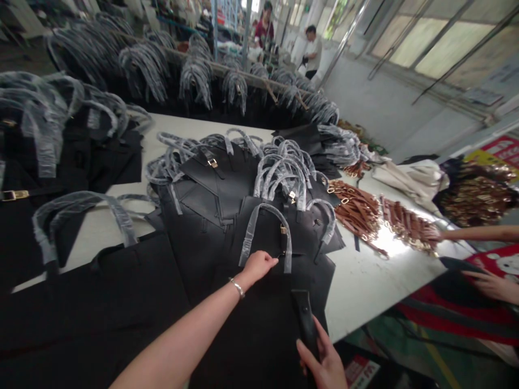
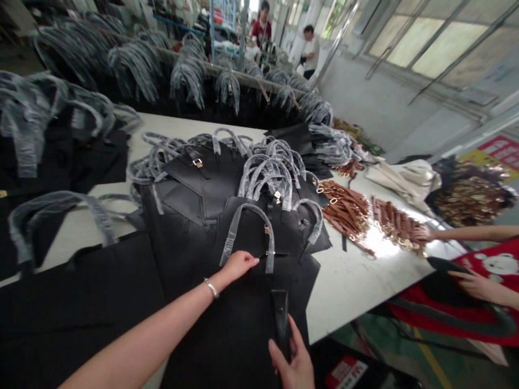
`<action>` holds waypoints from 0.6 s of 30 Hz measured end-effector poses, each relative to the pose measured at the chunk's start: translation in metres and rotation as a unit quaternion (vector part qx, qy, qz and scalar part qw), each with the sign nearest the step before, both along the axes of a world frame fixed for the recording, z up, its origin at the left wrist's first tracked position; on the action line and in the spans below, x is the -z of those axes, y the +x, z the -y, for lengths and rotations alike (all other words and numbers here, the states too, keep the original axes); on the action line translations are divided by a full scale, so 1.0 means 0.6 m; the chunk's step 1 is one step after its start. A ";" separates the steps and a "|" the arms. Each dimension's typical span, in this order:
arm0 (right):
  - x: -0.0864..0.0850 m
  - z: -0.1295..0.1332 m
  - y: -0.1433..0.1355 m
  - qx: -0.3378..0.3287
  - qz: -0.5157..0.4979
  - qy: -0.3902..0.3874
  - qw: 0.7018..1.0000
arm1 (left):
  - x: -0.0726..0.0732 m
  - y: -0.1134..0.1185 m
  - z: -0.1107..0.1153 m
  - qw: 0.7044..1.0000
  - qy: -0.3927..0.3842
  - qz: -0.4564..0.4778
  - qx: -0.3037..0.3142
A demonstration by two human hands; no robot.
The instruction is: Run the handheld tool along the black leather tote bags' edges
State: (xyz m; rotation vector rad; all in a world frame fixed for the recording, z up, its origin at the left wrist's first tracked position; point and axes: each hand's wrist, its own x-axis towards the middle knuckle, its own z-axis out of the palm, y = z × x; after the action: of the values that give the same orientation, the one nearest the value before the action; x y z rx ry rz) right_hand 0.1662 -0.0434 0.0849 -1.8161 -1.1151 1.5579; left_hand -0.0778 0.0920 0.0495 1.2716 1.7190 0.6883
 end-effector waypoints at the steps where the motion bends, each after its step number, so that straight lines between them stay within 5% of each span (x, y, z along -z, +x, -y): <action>1: 0.004 0.003 -0.001 0.005 0.000 0.001 1.000 | -0.001 -0.003 0.006 1.000 0.003 0.009 0.008; 5: 0.006 0.008 -0.005 0.039 0.012 0.017 0.999 | -0.010 -0.019 0.054 0.997 0.073 -0.005 0.017; 9: -0.011 -0.001 0.005 0.113 0.020 0.012 0.993 | -0.003 -0.043 0.103 0.954 0.215 -0.200 -0.062; 13: -0.031 -0.023 0.020 0.155 0.017 -0.010 0.988 | 0.011 -0.059 0.120 0.922 0.158 -0.329 -0.131; 18: -0.037 -0.032 0.031 0.173 0.020 -0.007 0.985 | -0.007 -0.073 0.111 0.939 0.042 -0.319 -0.118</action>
State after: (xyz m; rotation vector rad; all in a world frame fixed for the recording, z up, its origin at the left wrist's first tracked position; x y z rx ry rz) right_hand 0.1850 -0.0241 0.1073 -1.9345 -0.7552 1.3325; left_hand -0.1216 0.0254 0.0536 1.4644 2.4220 0.5120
